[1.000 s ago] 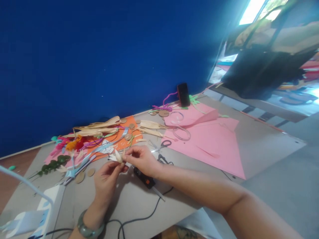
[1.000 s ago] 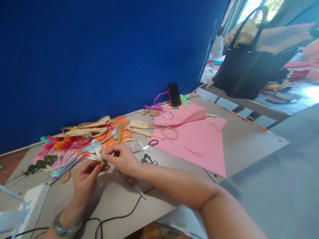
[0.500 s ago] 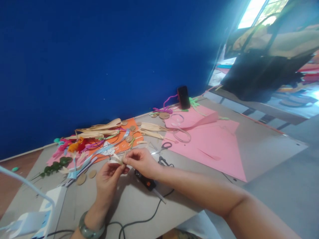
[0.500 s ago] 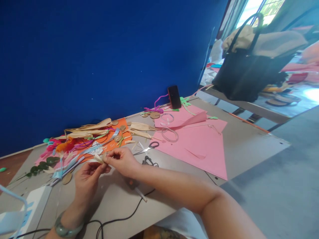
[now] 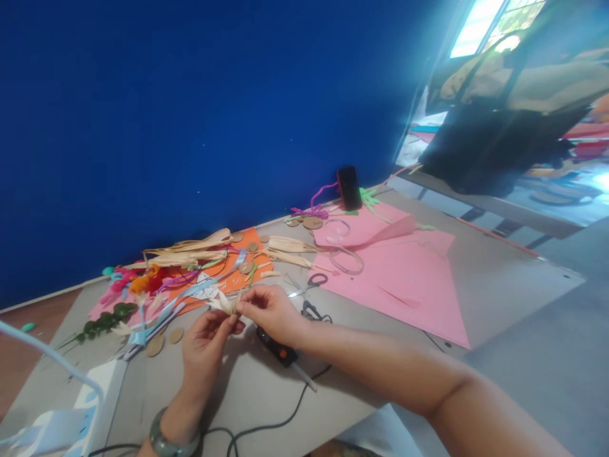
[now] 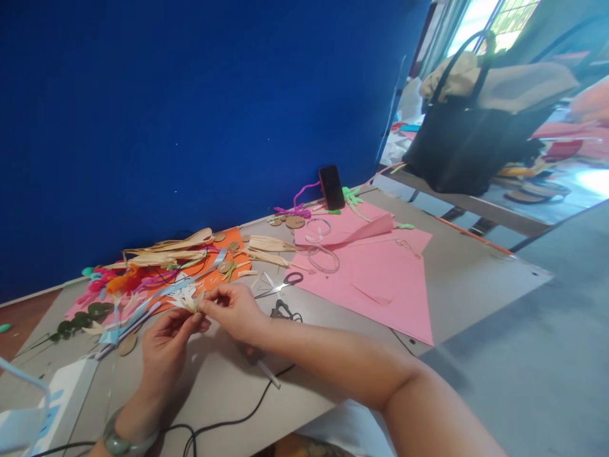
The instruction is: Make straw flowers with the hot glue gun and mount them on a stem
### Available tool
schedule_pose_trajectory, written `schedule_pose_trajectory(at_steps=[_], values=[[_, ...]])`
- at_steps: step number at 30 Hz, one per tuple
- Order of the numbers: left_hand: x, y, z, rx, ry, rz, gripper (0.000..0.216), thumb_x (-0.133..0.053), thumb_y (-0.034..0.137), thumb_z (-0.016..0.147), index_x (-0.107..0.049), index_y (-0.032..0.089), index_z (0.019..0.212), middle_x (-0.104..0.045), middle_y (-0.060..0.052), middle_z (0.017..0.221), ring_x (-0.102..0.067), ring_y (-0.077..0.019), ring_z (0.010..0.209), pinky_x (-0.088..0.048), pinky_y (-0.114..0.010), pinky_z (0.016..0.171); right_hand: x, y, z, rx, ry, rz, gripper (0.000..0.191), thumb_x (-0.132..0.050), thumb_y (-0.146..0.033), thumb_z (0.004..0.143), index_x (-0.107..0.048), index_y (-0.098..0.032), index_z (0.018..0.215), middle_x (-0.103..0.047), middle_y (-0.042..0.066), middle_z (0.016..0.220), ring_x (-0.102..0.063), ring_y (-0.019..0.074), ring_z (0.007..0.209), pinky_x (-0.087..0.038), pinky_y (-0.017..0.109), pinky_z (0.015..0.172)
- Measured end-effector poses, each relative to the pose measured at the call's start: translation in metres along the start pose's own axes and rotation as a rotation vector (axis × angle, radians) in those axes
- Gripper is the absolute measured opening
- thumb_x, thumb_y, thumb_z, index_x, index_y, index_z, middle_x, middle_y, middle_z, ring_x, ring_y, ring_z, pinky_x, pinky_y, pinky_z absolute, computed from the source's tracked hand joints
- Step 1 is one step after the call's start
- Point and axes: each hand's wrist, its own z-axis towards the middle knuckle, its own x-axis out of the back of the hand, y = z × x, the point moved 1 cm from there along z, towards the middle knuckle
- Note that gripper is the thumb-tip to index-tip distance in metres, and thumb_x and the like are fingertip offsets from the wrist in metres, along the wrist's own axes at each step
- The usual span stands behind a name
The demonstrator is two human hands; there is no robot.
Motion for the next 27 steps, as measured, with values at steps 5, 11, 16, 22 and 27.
schedule_pose_trajectory(at_steps=[5, 11, 16, 22, 27], values=[[0.000, -0.005, 0.000, 0.033, 0.021, -0.068, 0.014, -0.074, 0.025, 0.072, -0.067, 0.016, 0.080, -0.072, -0.002, 0.066, -0.067, -0.0150, 0.060, -0.055, -0.025, 0.061, 0.003, -0.002, 0.002, 0.106, 0.188, -0.180, 0.012, -0.066, -0.025, 0.074, -0.064, -0.016, 0.067, -0.061, -0.001, 0.064, -0.048, 0.0093, 0.056, -0.038, 0.022, 0.055], [0.004, -0.009, 0.000, 0.008, 0.028, 0.005, 0.015, -0.074, 0.028, 0.072, -0.070, 0.015, 0.080, -0.072, -0.003, 0.065, -0.066, -0.0163, 0.058, -0.054, -0.027, 0.060, 0.001, -0.001, 0.000, 0.077, 0.108, -0.190, 0.011, -0.064, -0.023, 0.076, -0.066, -0.015, 0.069, -0.064, 0.000, 0.067, -0.051, 0.0103, 0.059, -0.040, 0.022, 0.057], [0.004, -0.005, -0.002, -0.021, 0.059, 0.104, 0.018, -0.072, 0.031, 0.074, -0.071, 0.015, 0.082, -0.073, -0.004, 0.066, -0.067, -0.0180, 0.061, -0.055, -0.029, 0.064, 0.000, 0.001, -0.001, 0.086, 0.103, -0.177, 0.011, -0.064, -0.024, 0.076, -0.067, -0.015, 0.069, -0.065, 0.001, 0.068, -0.053, 0.0111, 0.062, -0.042, 0.023, 0.060], [0.005, -0.005, -0.002, -0.053, 0.051, 0.187, 0.020, -0.071, 0.033, 0.074, -0.073, 0.016, 0.084, -0.073, -0.004, 0.067, -0.067, -0.0188, 0.062, -0.055, -0.031, 0.066, -0.003, 0.008, -0.001, 0.009, 0.077, -0.018, 0.013, -0.067, -0.028, 0.073, -0.067, -0.016, 0.070, -0.066, 0.001, 0.068, -0.057, 0.0126, 0.063, -0.046, 0.026, 0.066], [0.006, -0.009, -0.001, -0.028, 0.082, 0.164, 0.022, -0.073, 0.034, 0.072, -0.073, 0.016, 0.084, -0.073, -0.004, 0.068, -0.068, -0.0200, 0.062, -0.055, -0.032, 0.065, -0.004, 0.008, 0.000, -0.074, 0.074, 0.131, 0.017, -0.070, -0.032, 0.069, -0.065, -0.016, 0.065, -0.060, -0.002, 0.058, -0.053, 0.0108, 0.057, -0.044, 0.024, 0.058]])
